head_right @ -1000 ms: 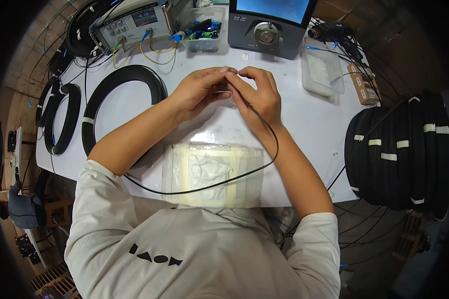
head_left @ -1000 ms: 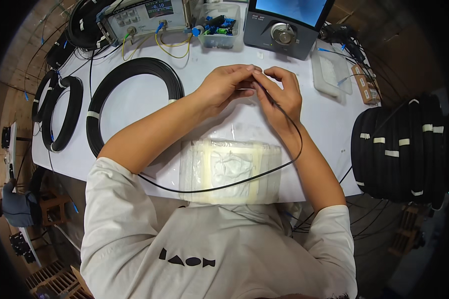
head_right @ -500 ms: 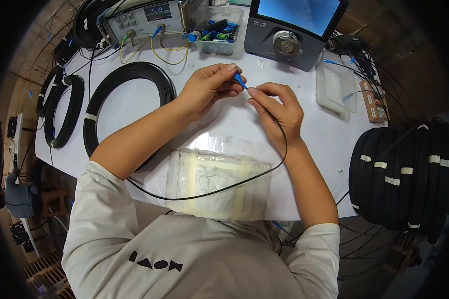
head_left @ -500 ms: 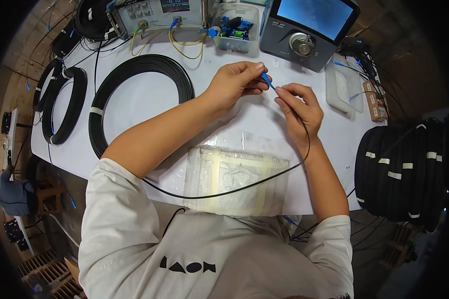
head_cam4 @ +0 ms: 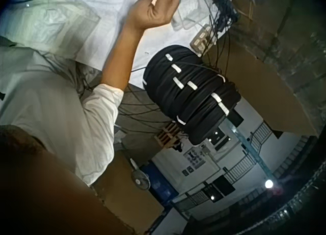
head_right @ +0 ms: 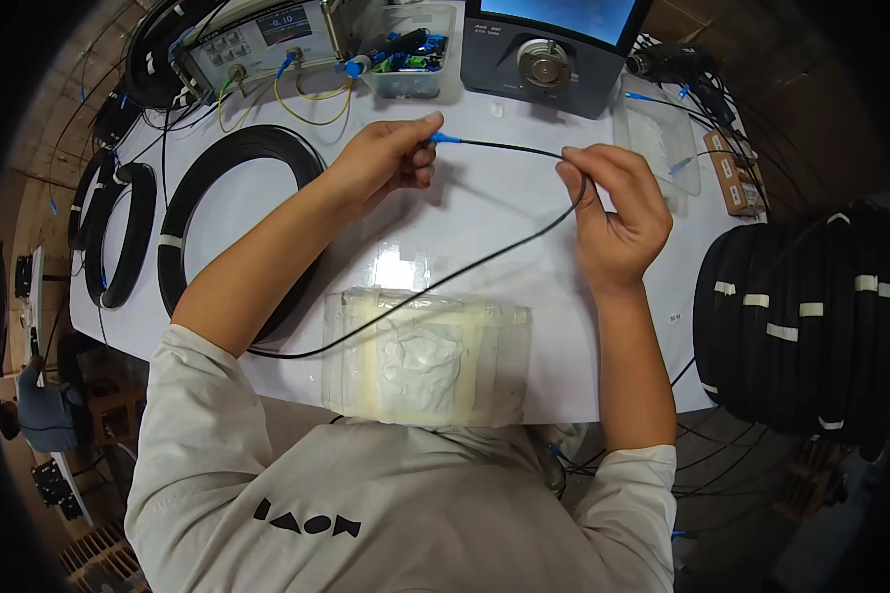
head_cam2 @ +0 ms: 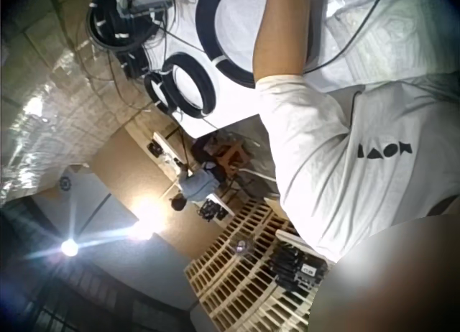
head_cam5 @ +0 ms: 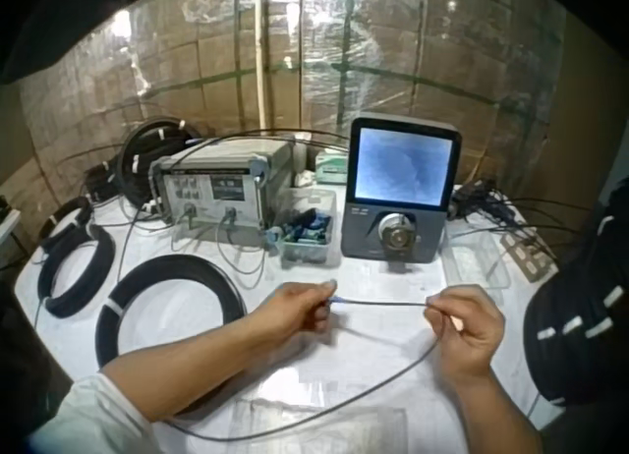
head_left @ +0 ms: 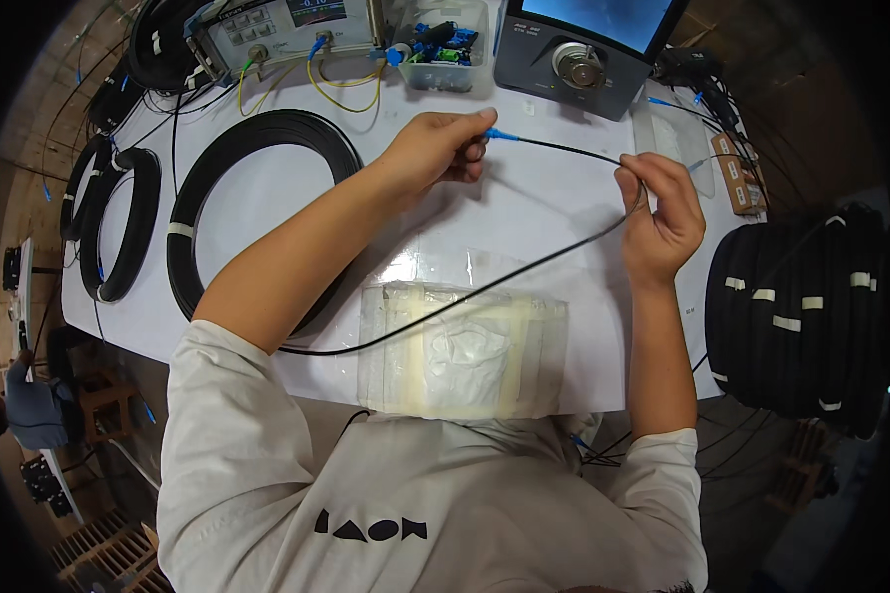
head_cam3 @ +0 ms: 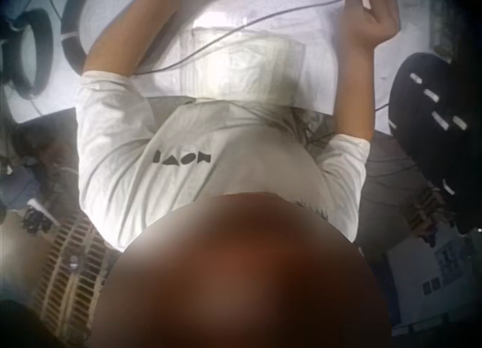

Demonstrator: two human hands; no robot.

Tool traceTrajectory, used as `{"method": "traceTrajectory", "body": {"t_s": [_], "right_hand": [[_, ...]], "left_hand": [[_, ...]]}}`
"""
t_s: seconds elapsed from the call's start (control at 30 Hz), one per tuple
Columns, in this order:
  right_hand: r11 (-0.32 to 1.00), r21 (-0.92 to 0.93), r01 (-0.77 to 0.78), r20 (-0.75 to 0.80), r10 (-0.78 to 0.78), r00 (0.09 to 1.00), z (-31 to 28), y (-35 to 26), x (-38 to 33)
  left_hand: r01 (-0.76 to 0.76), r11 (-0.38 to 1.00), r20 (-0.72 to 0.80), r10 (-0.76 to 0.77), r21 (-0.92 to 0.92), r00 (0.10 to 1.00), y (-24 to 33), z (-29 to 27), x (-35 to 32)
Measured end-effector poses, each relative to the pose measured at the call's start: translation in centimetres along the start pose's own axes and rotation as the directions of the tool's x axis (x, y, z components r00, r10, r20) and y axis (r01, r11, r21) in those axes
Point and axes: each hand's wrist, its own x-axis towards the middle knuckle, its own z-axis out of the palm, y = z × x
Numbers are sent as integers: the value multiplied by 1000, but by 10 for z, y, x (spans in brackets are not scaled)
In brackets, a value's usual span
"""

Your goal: Testing and inspecting optical fiber cables using an oscilloscope and a visual fault locator.

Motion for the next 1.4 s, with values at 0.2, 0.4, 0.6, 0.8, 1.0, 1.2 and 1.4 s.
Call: {"method": "traceTrajectory", "body": {"t_s": [0.2,0.4,0.6,0.8,1.0,1.2,1.4], "right_hand": [[997,33,-65,4,65,998,2,-4,13],[963,-75,-261,242,271,932,6,-1,12],[960,-156,-233,401,277,873,9,4,0],[967,-83,-239,440,251,862,17,-5,-14],[983,-65,-170,450,181,875,21,-6,-16],[935,-82,-346,157,355,922,12,7,-4],[995,-73,-68,-6,68,998,13,12,4]], "left_hand": [[127,960,562,-251,250,788,-1,1,-15],[27,988,712,-127,150,691,-1,17,-29],[-168,973,654,24,158,756,-1,22,-27],[-159,977,524,63,140,849,-9,18,-17],[-169,981,518,95,97,850,-5,19,-17],[-285,897,33,291,337,956,-25,7,7],[-442,726,223,383,527,896,0,29,-27]]}}
